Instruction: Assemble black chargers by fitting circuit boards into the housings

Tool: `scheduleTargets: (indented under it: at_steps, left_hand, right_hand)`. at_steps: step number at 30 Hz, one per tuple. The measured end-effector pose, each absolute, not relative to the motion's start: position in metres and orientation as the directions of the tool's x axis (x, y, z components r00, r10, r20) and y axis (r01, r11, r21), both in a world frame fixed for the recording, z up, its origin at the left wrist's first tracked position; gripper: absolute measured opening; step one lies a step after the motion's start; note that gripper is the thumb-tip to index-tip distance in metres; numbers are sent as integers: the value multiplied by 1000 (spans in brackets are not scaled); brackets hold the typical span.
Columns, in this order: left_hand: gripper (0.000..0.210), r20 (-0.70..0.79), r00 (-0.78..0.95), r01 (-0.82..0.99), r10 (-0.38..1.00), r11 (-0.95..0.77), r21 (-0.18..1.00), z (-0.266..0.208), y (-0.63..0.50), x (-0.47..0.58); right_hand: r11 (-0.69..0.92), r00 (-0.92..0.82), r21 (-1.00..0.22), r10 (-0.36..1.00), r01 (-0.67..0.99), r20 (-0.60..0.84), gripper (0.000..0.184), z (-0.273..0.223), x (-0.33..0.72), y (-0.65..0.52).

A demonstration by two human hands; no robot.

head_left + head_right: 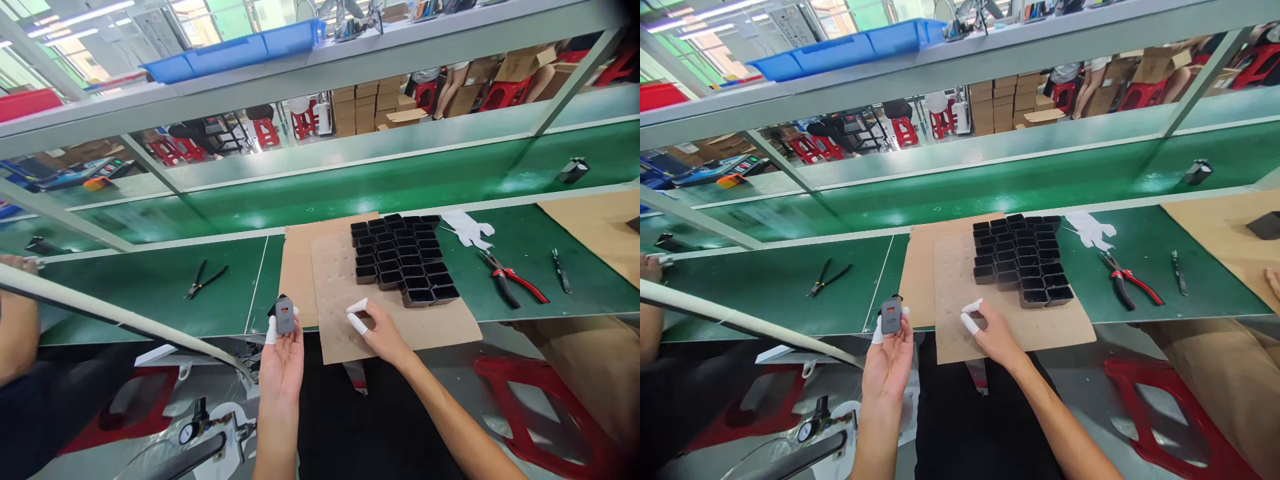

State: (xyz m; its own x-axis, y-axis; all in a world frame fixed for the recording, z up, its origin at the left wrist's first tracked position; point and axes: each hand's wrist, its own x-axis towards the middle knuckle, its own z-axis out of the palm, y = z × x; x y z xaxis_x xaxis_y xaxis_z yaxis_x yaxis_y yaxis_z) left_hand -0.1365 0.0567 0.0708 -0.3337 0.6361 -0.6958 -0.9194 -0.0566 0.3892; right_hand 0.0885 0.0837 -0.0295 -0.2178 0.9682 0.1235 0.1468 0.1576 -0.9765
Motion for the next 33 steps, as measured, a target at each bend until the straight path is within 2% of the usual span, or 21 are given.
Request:
scheduleTargets:
  at_steps: [3,5,6,8,10,11,12,14,16,18,20,23,26,29,31,33]
  left_hand:
    - [36,-722,-299,-939,624,-58,339,71,57,-132]
    - [37,-712,-302,-930,634,-30,367,65,57,-131]
    - [35,-671,-342,-899,658,-22,437,60,55,-130]
    - [32,-482,-490,-727,726,-36,685,48,50,-130]
    - [58,-246,-572,-462,782,-59,885,36,41,-130]
    - [67,-205,-562,-401,802,-47,915,32,36,-129]
    - [71,-230,-535,-414,813,-15,910,30,30,-127]
    - [70,-371,-431,-554,822,83,829,30,19,-119]
    - [67,-483,-316,-668,817,169,725,33,9,-109]
    - [66,-533,-230,-723,814,224,654,34,0,-99]
    - [67,-569,-181,-765,802,249,594,30,-7,-91]
    - [66,-603,-155,-794,782,265,547,19,-17,-86]
    - [58,-606,-119,-801,787,285,527,19,-24,-85]
    - [31,-737,-27,-867,675,351,353,34,-22,-82]
    - [35,-823,25,-908,568,358,219,47,-17,-78]
    - [39,-834,48,-929,550,332,166,55,-10,-73]
  right_hand:
    - [155,-218,-977,969,148,120,25,-28,88,85]
    - [151,-215,-978,970,144,118,27,-27,88,86]
    - [150,-214,-978,970,144,117,28,-26,87,86]
    - [132,-206,-983,973,128,104,29,-21,87,84]
    - [79,-223,-994,973,77,61,28,-12,87,77]
    - [59,-251,-998,967,37,48,27,-6,87,72]
    - [56,-287,-998,956,-6,55,28,1,86,65]
    - [130,-346,-990,927,-63,144,36,14,83,52]
    - [274,-334,-959,899,-79,284,42,24,79,40]
    - [376,-283,-925,882,-56,376,41,32,77,32]
    - [413,-248,-910,880,-25,406,40,37,78,30]
    - [425,-290,-905,871,36,397,35,44,86,33]
    - [386,-383,-918,864,85,328,30,53,96,38]
    - [347,-417,-933,865,98,278,25,63,101,42]
    - [333,-469,-937,848,106,248,39,68,100,45]
    - [321,-524,-935,828,151,199,65,72,95,49]
